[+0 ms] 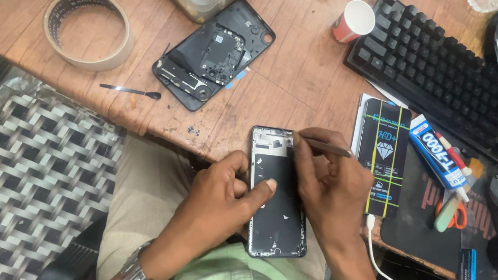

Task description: The person uses a metal prying tool to remove adhesive residue from the back of a disassembled smartphone. They repeatedly scrape the surface, occasionally applying liquid from a small bottle to assist in residue removal. The person also handles small blue adhesive pieces and a second disassembled phone on the table.

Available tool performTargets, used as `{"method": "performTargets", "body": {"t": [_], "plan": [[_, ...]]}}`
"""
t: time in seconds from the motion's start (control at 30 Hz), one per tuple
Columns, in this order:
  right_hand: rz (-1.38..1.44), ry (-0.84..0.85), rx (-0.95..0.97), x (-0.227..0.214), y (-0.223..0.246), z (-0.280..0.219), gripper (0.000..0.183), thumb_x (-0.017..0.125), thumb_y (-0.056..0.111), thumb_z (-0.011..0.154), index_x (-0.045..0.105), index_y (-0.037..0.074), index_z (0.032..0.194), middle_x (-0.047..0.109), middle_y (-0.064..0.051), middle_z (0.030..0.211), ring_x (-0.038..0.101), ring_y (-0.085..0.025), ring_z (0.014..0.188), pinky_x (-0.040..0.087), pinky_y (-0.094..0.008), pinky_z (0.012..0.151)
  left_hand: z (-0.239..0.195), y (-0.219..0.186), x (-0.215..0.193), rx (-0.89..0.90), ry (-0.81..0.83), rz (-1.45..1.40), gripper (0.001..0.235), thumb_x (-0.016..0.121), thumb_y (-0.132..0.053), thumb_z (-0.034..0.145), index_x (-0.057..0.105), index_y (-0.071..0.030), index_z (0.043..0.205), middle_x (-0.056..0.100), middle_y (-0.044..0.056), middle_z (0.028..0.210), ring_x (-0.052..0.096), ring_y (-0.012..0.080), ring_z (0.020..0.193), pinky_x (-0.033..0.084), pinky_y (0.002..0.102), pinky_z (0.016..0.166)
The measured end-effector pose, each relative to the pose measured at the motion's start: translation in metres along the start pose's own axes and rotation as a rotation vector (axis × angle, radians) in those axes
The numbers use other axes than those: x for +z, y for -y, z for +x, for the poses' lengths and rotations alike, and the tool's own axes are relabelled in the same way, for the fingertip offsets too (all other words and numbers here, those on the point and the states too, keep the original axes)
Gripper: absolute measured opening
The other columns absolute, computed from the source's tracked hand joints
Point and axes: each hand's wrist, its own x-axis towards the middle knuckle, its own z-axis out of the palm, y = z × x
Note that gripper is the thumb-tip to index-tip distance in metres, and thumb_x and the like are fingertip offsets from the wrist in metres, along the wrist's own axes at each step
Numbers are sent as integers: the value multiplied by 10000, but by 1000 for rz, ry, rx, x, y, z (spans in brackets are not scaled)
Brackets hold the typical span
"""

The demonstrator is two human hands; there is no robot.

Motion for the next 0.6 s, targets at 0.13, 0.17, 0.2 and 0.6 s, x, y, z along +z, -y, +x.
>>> {"method": "performTargets", "body": {"t": [0.13, 0.17, 0.2, 0.6], "plan": [[77, 44, -22, 6, 2, 5, 99, 723, 50, 981, 685, 2, 1059, 760, -84, 916, 750, -126, 742, 571, -256, 615, 1, -3, -5, -43, 40, -82, 239, 718, -249, 853, 594, -46, 873, 729, 66, 566, 661, 87, 439, 501, 266, 410], [91, 55, -24, 6, 2, 6, 102, 724, 50, 986, 683, 3, 1067, 760, -80, 911, 758, -123, 762, 576, -259, 640, 1, -3, -4, -40, 47, -97, 229, 717, -243, 853, 598, -49, 876, 732, 71, 572, 665, 86, 444, 504, 263, 412], [99, 49, -42, 6, 1, 7, 97, 721, 50, 992, 674, 3, 1064, 761, -81, 938, 754, -119, 772, 574, -255, 644, 2, -3, -4, -37, 48, -71, 239, 722, -244, 860, 596, -40, 869, 728, 71, 568, 647, 83, 440, 480, 266, 408], [114, 76, -26, 17, 3, 11, 81, 733, 63, 973, 695, 16, 1027, 753, -26, 910, 605, -50, 614, 464, -226, 531, 5, 1, -5, -49, 70, -149, 183, 717, -172, 874, 604, -31, 902, 705, 61, 559, 575, 53, 449, 429, 250, 411]]}}
